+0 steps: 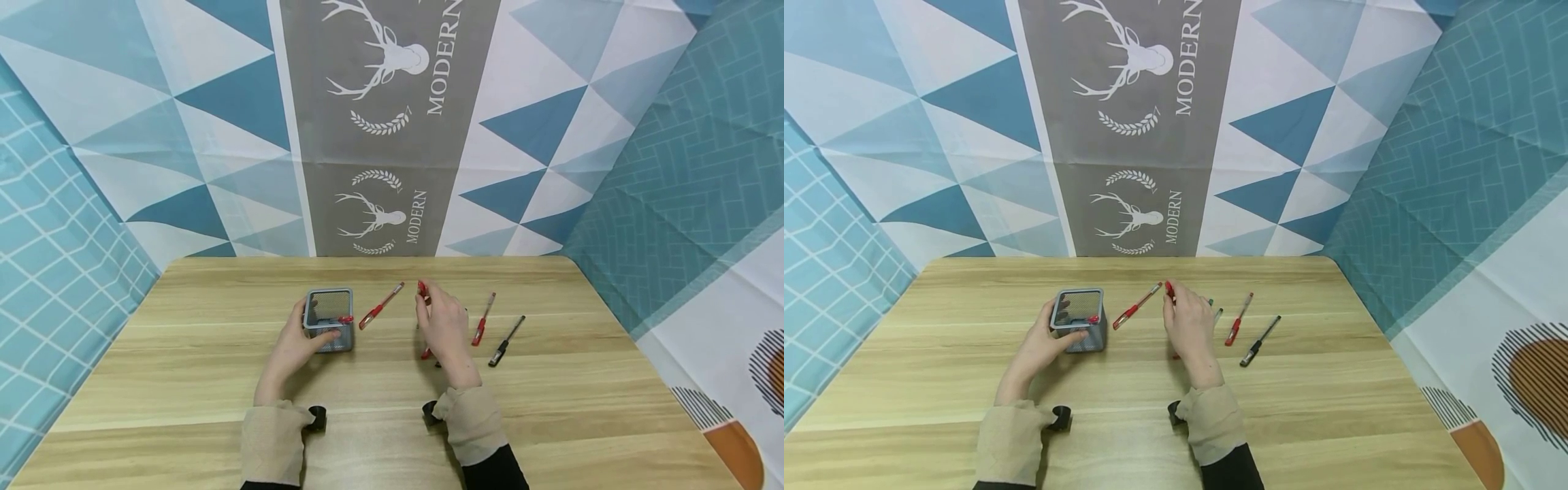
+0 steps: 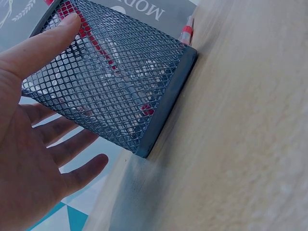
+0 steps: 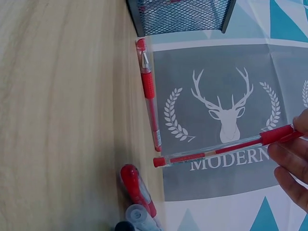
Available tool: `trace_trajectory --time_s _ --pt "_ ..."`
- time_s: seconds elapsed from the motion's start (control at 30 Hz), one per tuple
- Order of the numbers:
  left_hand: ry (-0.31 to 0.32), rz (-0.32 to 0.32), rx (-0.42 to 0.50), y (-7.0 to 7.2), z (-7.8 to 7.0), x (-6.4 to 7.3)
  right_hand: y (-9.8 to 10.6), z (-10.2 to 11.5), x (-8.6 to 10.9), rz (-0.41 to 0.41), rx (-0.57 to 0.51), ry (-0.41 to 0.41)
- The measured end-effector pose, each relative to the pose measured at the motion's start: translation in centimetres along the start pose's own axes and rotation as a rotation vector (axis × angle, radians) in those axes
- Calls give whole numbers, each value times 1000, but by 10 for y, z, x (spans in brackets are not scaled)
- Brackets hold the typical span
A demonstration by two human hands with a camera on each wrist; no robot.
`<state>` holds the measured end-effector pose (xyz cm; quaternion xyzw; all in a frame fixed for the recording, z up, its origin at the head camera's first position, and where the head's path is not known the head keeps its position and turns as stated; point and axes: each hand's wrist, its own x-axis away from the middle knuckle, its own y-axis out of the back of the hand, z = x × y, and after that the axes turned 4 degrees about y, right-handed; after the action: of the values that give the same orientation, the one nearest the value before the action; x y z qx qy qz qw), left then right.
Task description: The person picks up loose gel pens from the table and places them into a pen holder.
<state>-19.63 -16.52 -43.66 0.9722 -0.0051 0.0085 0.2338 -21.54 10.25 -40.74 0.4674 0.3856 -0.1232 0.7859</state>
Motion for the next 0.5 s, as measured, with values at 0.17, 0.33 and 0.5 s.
trace_trajectory --time_s 0.17,0.33,0.5 --pt "-9 -4 10 0 0 0 2 2 -1 -33 -22 18" --pt "-13 -7 14 0 0 0 3 3 -2 -54 -51 31" --pt "-14 -7 14 -1 0 1 5 5 -2 -71 -130 47"
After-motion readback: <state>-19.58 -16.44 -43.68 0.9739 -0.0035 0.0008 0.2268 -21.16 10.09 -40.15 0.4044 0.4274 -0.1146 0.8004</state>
